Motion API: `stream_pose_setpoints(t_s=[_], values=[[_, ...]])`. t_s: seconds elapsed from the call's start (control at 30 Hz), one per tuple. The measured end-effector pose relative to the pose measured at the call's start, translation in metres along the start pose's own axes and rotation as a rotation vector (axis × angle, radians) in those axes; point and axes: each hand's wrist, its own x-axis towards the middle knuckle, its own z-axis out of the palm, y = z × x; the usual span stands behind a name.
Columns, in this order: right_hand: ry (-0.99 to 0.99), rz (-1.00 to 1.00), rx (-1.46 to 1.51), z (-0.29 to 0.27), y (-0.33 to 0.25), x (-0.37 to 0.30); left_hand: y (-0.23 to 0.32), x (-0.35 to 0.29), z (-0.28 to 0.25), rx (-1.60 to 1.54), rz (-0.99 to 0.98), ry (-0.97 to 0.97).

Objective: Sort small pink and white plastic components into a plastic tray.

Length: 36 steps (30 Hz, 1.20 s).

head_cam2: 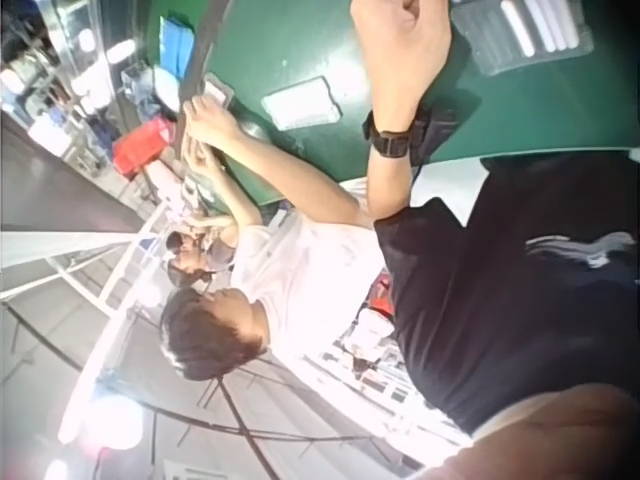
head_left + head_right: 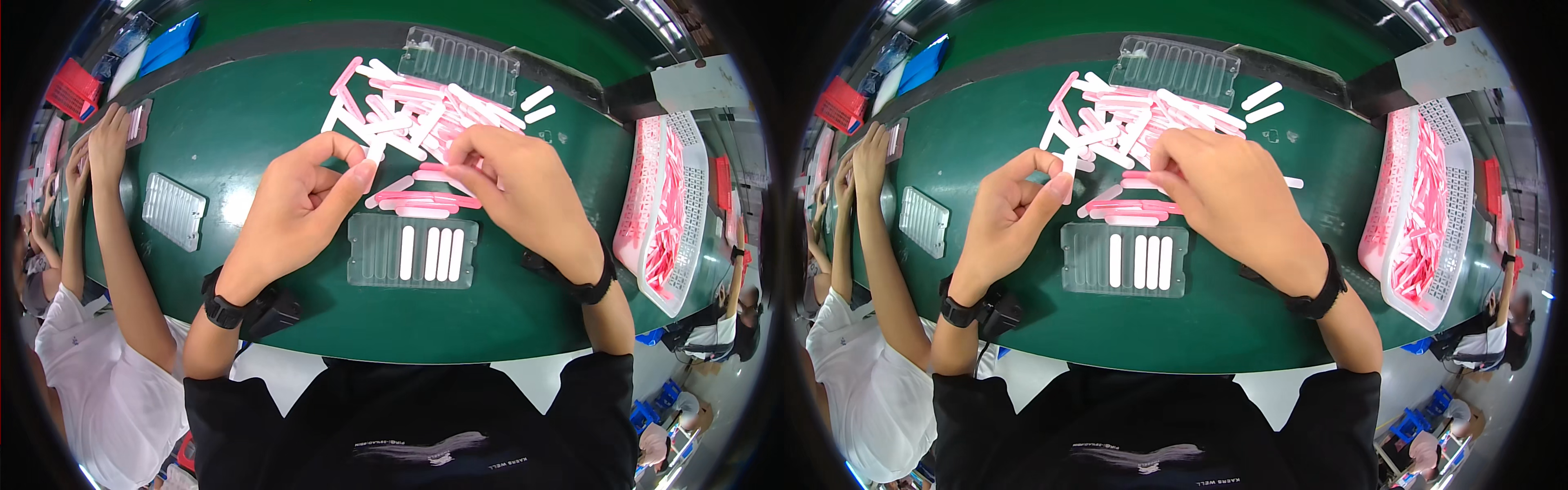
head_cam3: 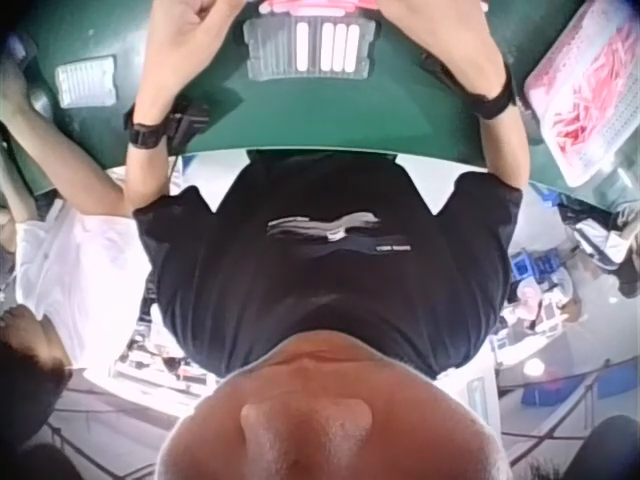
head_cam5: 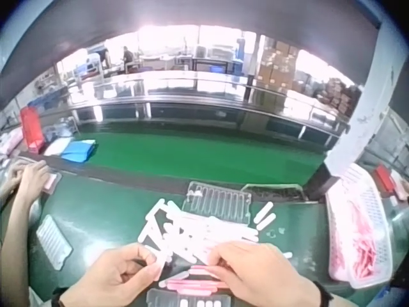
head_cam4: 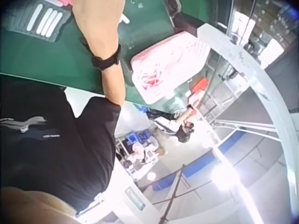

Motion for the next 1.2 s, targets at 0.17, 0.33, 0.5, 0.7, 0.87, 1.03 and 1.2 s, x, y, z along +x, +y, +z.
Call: stream_pose_setpoints(t_s=[0.17, 0.33, 0.5, 0.7, 0.87, 1.03, 1.2], values=[[0.001, 0.122, 0.238, -0.007, -0.005, 0.003, 0.004, -0.001, -0.001, -0.012, 0.023, -0.012], [-0.024, 0.166, 0.492, -0.003, -0.002, 0.000, 0.002, -0.002, 0.000, -0.004, 0.038, 0.000], [-0.103, 0.186, 0.688, -0.008, -0.007, -0.002, 0.004, -0.003, 0.000, 0.016, 0.033, -0.016], [-0.063, -0.326, -0.164, -0.012, -0.029, -0.024, 0.018, -0.014, 0.000, 0.301, -0.131, -0.231], [-0.155, -0.288, -0.274, 0.006, -0.041, -0.045, 0.014, -0.025, 0.016, 0.564, 0.152, -0.029], [-0.257, -0.305, -0.319, -0.001, -0.047, -0.048, 0.008, -0.027, 0.016, 0.613, 0.366, 0.028], [-0.348, -0.278, -0.437, 0.005, -0.059, -0.062, 0.017, -0.034, 0.000, 0.859, 0.574, -0.115]])
